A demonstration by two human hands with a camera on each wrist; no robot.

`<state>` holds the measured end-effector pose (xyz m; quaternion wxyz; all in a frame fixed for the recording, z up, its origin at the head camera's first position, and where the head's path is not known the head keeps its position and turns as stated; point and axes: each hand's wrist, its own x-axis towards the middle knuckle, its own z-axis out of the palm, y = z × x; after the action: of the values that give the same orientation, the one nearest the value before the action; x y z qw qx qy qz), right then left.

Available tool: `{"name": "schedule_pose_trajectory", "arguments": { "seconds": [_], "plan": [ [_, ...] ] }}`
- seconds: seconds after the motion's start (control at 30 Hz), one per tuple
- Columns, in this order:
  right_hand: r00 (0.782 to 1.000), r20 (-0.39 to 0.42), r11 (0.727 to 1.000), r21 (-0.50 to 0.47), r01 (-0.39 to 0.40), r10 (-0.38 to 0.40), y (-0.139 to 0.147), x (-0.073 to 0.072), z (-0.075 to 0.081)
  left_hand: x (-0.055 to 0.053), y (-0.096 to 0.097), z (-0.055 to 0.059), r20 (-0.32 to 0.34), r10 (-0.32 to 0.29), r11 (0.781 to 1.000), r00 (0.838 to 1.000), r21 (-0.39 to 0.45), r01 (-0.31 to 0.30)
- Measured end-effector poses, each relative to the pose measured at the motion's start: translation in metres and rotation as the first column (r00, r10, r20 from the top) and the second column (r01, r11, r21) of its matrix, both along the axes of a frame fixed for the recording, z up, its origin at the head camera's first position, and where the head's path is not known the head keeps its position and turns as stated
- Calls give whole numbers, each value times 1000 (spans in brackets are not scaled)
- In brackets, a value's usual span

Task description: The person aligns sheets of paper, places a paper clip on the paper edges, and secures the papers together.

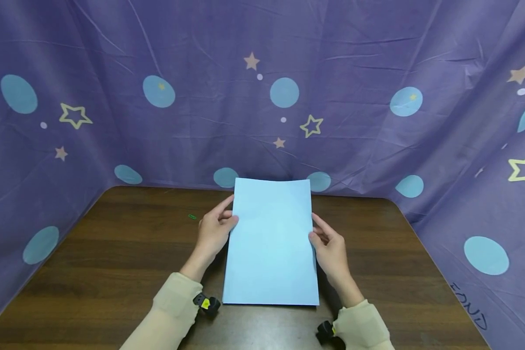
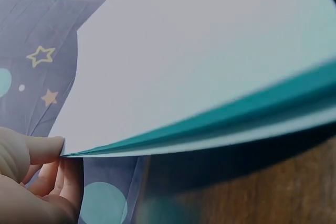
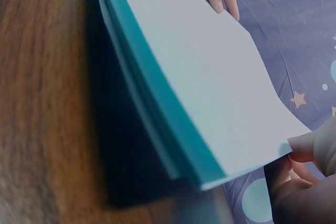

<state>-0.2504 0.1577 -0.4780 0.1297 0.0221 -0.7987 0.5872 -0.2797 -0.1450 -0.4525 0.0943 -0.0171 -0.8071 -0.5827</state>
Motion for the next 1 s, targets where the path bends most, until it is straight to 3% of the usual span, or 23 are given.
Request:
{"name": "schedule_pose_trajectory", "arguments": {
  "seconds": [0.2,0.57,1.0],
  "plan": [
    [998,57,999,-50,-16,19,0,2,3,1,1,1,-21,2,1000,1000,7,-2],
    [996,84,997,-72,-10,16,-1,2,2,3,3,3,-34,-1,1000,999,19,2],
    [998,57,995,-96,-4,9,-1,2,1,2,2,3,-32,29,1000,999,8,-29]
  ]
}}
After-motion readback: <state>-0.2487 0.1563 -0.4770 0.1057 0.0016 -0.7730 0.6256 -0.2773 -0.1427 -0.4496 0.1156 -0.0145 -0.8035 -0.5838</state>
